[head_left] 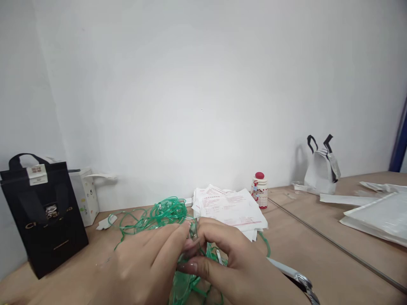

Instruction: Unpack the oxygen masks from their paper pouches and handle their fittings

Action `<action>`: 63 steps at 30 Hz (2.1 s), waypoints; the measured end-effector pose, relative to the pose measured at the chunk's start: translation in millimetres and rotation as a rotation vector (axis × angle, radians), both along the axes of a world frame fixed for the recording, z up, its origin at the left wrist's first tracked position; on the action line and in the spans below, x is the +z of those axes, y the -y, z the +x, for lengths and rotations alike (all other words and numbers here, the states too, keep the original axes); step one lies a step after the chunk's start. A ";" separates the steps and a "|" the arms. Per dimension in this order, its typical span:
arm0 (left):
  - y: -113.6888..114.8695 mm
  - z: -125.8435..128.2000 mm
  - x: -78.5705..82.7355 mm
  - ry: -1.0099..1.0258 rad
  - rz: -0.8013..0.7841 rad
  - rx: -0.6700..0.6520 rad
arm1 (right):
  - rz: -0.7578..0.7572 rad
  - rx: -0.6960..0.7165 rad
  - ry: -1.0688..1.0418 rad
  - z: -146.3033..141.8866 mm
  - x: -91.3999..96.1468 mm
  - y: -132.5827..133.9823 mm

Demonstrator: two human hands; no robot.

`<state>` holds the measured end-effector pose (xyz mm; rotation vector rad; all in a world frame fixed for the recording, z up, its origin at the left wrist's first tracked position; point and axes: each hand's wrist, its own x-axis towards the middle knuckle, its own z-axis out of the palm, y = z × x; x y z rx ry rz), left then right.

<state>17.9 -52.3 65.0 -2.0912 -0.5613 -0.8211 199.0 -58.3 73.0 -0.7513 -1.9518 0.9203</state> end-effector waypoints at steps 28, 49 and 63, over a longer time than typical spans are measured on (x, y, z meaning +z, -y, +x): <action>-27.9 43.2 -11.1 0.775 -1.264 -0.214 | 0.148 -0.182 0.039 62.4 15.9 -36.9; -24.2 18.5 -8.0 0.904 -0.992 0.004 | -0.039 0.054 -0.420 45.4 2.9 -49.8; -18.3 33.5 -5.5 0.667 -1.006 0.028 | -0.050 0.049 -0.470 36.6 -3.0 -51.8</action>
